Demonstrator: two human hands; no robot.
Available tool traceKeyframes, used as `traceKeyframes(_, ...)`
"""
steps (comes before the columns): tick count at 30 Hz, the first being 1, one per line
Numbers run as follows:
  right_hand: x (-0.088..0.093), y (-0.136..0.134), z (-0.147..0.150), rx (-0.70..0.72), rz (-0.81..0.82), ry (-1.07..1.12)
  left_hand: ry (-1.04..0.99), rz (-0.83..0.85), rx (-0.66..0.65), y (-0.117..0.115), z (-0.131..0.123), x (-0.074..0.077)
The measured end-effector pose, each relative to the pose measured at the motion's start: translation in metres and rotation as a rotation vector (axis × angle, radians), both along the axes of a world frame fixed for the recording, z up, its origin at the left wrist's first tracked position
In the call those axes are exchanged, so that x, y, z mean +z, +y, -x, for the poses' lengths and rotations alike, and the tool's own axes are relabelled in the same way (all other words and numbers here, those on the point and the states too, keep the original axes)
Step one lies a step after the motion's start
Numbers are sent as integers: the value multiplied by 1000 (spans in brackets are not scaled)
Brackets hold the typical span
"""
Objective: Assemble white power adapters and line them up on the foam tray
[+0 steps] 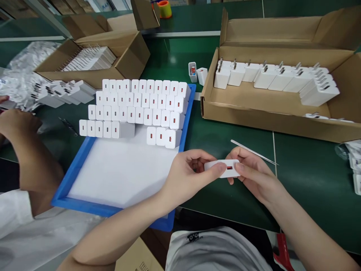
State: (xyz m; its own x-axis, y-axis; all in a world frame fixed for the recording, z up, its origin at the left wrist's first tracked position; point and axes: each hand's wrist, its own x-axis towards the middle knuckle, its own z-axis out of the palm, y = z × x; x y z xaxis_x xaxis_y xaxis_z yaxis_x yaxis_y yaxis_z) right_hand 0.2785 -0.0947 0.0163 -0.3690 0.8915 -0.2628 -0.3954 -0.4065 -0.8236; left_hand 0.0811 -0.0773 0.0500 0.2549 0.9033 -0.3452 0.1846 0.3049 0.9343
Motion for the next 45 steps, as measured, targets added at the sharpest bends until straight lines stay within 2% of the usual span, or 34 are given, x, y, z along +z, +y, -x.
traceKeyframes(7, -3, 0, 1, -6, 86, -1, -7, -42, 12, 1, -1, -2)
traceKeyframes(13, -2, 0, 2, -36, 58, -100, -12, -67, -15, 5, -2, 1)
traceKeyframes(18, -3, -1, 5, -161, -26, -167, 38, -57, -81, 6, -1, -2)
traceKeyframes(23, 0, -4, 7, -247, -186, -238, -24, -77, -126, 2, -1, -6)
traceKeyframes(29, 2, -7, 6, -269, -284, -295, -85, -220, -215, 0, -2, -10)
traceKeyframes(36, 2, -7, 6, -257, -383, -344, -254, -169, -301, 8, -1, -10)
traceKeyframes(41, 4, -9, 6, -248, -428, -365, -193, -211, -271, 7, 1, -6)
traceKeyframes(45, 3, -12, 7, -243, -492, -383, -133, -262, -295, 7, 3, -6)
